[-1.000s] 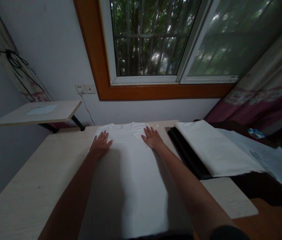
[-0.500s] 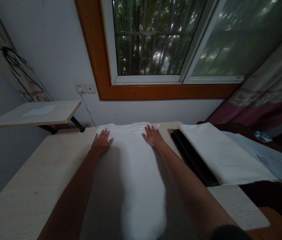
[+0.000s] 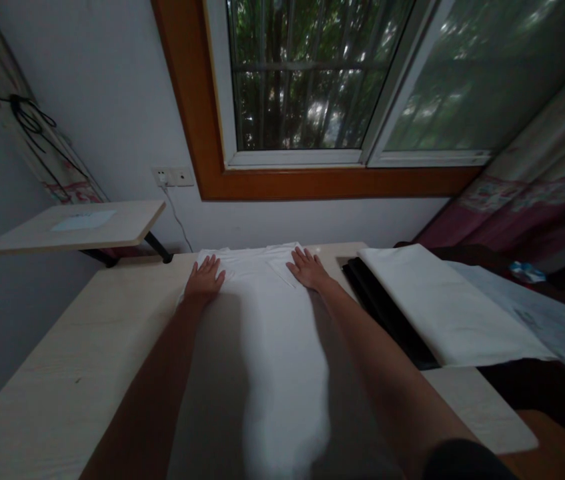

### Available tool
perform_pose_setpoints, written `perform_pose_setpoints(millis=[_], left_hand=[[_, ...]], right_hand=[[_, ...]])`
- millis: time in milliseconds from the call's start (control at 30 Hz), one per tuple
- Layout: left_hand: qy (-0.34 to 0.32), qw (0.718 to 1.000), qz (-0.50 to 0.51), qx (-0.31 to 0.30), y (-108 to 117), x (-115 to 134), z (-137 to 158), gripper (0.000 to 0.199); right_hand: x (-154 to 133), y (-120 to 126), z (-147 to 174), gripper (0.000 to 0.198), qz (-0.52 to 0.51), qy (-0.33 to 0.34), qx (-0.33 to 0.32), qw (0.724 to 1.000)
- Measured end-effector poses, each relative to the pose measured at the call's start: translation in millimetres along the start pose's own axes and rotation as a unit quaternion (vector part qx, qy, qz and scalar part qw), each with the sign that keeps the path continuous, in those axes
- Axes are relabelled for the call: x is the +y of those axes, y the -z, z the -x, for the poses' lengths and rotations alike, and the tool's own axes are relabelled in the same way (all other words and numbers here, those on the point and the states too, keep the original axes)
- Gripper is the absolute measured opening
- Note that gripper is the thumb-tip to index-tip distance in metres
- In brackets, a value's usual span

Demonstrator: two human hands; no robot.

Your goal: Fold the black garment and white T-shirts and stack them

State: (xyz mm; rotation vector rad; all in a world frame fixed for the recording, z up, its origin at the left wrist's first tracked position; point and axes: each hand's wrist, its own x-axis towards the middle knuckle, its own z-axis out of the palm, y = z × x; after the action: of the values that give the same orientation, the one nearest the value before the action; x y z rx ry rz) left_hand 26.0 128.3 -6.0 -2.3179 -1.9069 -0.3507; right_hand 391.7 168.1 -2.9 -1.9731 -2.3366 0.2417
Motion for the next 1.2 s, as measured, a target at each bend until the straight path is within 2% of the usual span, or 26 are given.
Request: perform_pose_setpoints(millis=[100,200,333,433,600,733,1200], left_hand=[[-0.032,0.997,0.029,0.067,5.4,2.6,6.4,0.053],[-0.062,0.993,0.046,0.093,9.9,9.3,24.3,0.05],[-0.086,0.995,0.014,0.052,18.2,20.9,70.6,0.05],[-0.081,0.996,-0.009,0.032,25.2,21.6,108.9,0.054],[-0.07,0.997,-0.017,-0.003,28.1,8.6,143.5,0.06],[-0.069,0.997,-0.021,0.005,27.2,5.8,141.5,0.058],[-0.06,0.998,-0.034,-0.017,15.0,-2.2,94.8,0.062]], right_hand=[[3.4,3.3,11.6,0.068,-0.034,0.022,0.039,0.998],[4.7,3.5,37.1,0.063,-0.047,0.075,0.096,0.991],[3.6,-2.1,85.1,0.064,-0.019,0.137,0.13,0.982],[3.6,-8.9,115.2,0.067,0.002,0.144,0.114,0.983],[4.9,-15.1,131.2,0.068,0.023,0.134,0.097,0.986],[5.7,-15.7,124.6,0.069,0.032,0.129,0.092,0.987],[14.9,-8.0,70.3,0.072,0.039,0.085,0.051,0.994]])
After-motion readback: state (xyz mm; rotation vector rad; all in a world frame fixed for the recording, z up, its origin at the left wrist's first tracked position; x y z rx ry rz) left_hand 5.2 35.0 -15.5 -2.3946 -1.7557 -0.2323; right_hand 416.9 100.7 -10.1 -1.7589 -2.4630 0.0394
